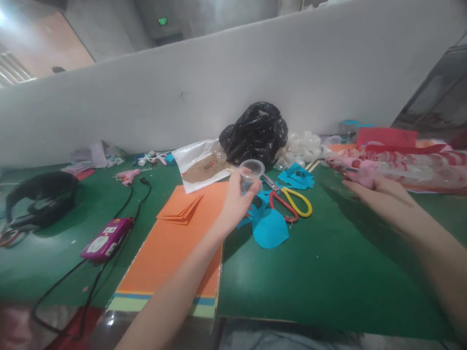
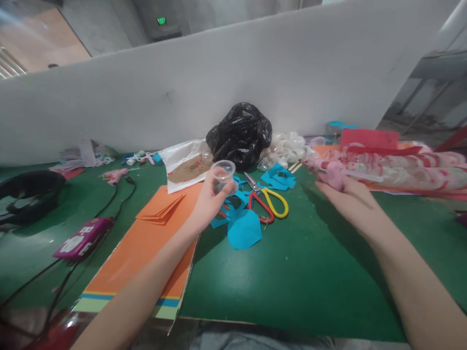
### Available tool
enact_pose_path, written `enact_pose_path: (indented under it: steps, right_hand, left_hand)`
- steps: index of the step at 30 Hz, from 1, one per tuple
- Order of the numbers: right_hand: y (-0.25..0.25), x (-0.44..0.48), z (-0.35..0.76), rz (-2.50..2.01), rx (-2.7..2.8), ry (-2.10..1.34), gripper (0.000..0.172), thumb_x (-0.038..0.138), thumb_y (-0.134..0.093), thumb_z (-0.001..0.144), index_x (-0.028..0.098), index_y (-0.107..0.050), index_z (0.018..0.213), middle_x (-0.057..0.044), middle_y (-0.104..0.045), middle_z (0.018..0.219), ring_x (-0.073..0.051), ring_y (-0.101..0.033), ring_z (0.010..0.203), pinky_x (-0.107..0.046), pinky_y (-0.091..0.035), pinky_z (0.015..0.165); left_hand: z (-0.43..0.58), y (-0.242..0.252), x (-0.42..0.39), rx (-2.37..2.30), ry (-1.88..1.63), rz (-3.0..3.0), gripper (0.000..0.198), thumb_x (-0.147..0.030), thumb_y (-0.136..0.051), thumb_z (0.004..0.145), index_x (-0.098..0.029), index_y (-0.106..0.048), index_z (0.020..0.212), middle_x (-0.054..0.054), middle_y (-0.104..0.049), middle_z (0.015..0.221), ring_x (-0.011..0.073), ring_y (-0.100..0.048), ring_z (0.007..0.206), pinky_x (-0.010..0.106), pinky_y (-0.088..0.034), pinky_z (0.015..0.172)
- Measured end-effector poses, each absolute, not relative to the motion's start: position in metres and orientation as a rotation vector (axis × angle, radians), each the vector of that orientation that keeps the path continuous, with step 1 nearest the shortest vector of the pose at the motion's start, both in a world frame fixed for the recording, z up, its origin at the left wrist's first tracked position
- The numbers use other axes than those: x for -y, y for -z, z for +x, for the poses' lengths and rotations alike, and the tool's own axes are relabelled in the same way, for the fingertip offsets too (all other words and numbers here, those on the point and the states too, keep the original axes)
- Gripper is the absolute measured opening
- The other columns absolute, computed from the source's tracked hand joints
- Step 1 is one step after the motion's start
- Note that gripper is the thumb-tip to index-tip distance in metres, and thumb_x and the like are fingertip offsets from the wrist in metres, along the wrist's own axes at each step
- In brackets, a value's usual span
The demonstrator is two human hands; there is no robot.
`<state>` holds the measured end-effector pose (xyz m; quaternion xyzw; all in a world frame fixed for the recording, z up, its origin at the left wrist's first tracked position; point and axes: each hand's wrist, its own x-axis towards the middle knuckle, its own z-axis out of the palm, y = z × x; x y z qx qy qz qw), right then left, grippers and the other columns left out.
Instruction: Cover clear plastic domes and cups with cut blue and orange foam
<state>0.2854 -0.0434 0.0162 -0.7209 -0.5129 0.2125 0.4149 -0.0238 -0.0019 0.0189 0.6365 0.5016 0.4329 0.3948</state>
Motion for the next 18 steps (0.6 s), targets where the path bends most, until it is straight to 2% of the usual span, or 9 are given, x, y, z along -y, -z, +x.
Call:
enact_pose_path:
  steps: [3,6,9,11,13,15,18]
  right_hand:
    - [-0.019,0.046,0.273,-1.815,1.032,-0.73,0.03,0.053,-0.074,0.071,0.025,-0.061,0.072,-0.005,-0.07,0.074,-0.03,-0.073,0.084,-0.035,-0.054,0.068]
    - [-0.016,0.048,0.266,-1.674,1.003,-0.897,0.035,0.056,-0.078,0.07,0.024,-0.069,0.083,-0.005,-0.076,0.09,-0.026,-0.076,0.087,-0.033,-0.057,0.075]
    - [-0.013,0.051,0.262,-1.508,1.041,-1.025,0.049,0.063,-0.082,0.066,0.023,-0.073,0.094,-0.007,-0.078,0.103,-0.025,-0.076,0.086,-0.035,-0.059,0.082]
    - [-0.013,0.054,0.259,-1.468,1.076,-1.044,0.056,0.069,-0.082,0.065,0.022,-0.073,0.093,-0.007,-0.078,0.095,-0.024,-0.076,0.078,-0.035,-0.058,0.078]
    - [-0.016,0.058,0.256,-1.432,1.147,-1.063,0.058,0.072,-0.08,0.067,0.021,-0.073,0.093,-0.004,-0.075,0.077,-0.021,-0.072,0.067,-0.032,-0.056,0.07]
    - [-0.018,0.062,0.254,-1.391,1.23,-1.092,0.057,0.073,-0.076,0.071,0.021,-0.071,0.093,0.002,-0.065,0.06,-0.017,-0.065,0.057,-0.029,-0.051,0.061]
    - [-0.021,0.065,0.25,-1.367,1.277,-1.129,0.055,0.073,-0.074,0.074,0.02,-0.068,0.087,0.006,-0.054,0.052,-0.014,-0.055,0.048,-0.029,-0.045,0.054]
  left_hand:
    - [-0.021,-0.015,0.004,-1.208,-1.108,1.716,0.027,-0.032,-0.063,0.094,-0.025,-0.052,0.117,0.006,-0.065,0.112,0.016,-0.064,0.086,0.03,-0.056,0.07]
    - [-0.019,-0.009,0.004,-1.119,-1.098,1.812,0.022,-0.033,-0.063,0.094,-0.023,-0.055,0.112,0.006,-0.065,0.113,0.018,-0.064,0.095,0.033,-0.055,0.081]
    - [-0.016,-0.007,0.007,-1.064,-1.076,1.861,0.022,-0.034,-0.064,0.094,-0.022,-0.055,0.111,0.006,-0.065,0.112,0.0186,-0.063,0.097,0.035,-0.053,0.086]
    - [-0.014,-0.007,0.01,-1.056,-1.055,1.893,0.022,-0.034,-0.064,0.094,-0.021,-0.056,0.11,0.006,-0.064,0.112,0.0196,-0.063,0.099,0.036,-0.052,0.088]
    - [-0.013,-0.008,0.012,-1.052,-1.036,1.951,0.021,-0.033,-0.065,0.094,-0.021,-0.056,0.11,0.006,-0.064,0.113,0.0211,-0.062,0.103,0.037,-0.05,0.092]
    - [-0.012,-0.007,0.013,-1.04,-1.02,2.013,0.021,-0.033,-0.065,0.095,-0.021,-0.056,0.11,0.007,-0.065,0.113,0.0218,-0.061,0.106,0.039,-0.049,0.096]
    - [-0.012,-0.005,0.013,-1.043,-0.989,2.044,0.02,-0.034,-0.064,0.096,-0.021,-0.057,0.109,0.006,-0.065,0.111,0.0216,-0.062,0.104,0.038,-0.049,0.095]
